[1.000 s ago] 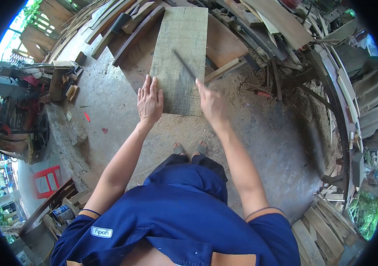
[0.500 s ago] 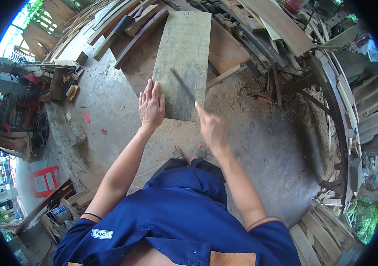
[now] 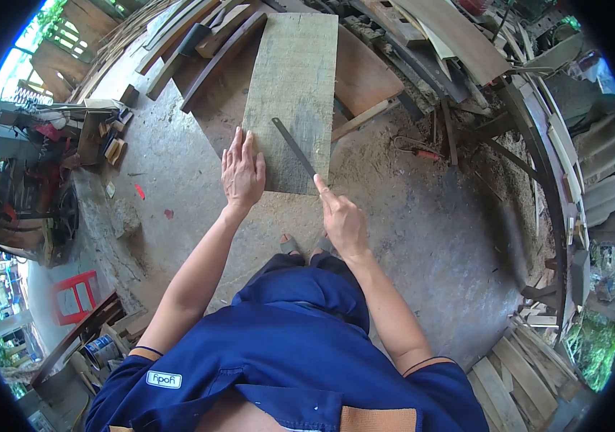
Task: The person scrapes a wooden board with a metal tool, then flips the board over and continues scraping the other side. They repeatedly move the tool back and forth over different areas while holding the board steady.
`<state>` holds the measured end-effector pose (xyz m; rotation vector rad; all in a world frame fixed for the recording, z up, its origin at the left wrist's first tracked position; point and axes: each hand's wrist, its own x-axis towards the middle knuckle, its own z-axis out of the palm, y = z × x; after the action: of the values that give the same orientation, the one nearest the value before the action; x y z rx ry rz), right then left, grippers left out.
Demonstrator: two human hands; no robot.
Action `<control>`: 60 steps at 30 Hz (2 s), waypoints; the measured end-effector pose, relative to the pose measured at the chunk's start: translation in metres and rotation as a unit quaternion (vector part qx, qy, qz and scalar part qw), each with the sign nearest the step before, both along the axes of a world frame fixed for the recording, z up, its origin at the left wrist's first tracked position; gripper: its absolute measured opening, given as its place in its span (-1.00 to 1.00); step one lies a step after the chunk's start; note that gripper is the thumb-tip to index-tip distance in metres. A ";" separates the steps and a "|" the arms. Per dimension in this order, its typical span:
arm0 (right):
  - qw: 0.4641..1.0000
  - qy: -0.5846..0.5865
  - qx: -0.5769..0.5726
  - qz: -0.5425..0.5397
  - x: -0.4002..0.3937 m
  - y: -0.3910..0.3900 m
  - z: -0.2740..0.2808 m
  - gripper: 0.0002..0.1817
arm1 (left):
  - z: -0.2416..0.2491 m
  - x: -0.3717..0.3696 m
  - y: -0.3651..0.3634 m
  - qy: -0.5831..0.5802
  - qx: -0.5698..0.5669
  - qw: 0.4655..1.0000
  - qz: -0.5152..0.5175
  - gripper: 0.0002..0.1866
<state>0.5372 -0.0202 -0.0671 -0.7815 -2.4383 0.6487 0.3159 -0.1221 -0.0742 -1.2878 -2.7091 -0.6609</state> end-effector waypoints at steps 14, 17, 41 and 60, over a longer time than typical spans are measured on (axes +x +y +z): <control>0.998 -0.054 -0.040 -0.017 -0.004 0.004 0.010 -0.58 | -0.004 -0.001 0.003 0.014 -0.006 1.000 0.001 -0.38; 0.995 -0.054 -0.076 -0.014 -0.028 0.035 0.005 -0.58 | -0.007 -0.003 0.004 0.018 0.004 1.000 -0.004 -0.37; 0.995 -0.100 -0.025 0.015 -0.022 0.044 0.015 -0.58 | -0.008 0.003 0.000 0.013 -0.001 1.000 0.005 -0.37; 0.994 -0.106 -0.001 -0.007 -0.021 0.043 0.011 -0.60 | -0.006 0.001 0.003 0.004 -0.001 1.000 0.009 -0.37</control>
<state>0.5166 0.0224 -0.0564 -0.9083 -2.6198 0.5890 0.3173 -0.1186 -0.0804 -1.2626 -2.7124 -0.6508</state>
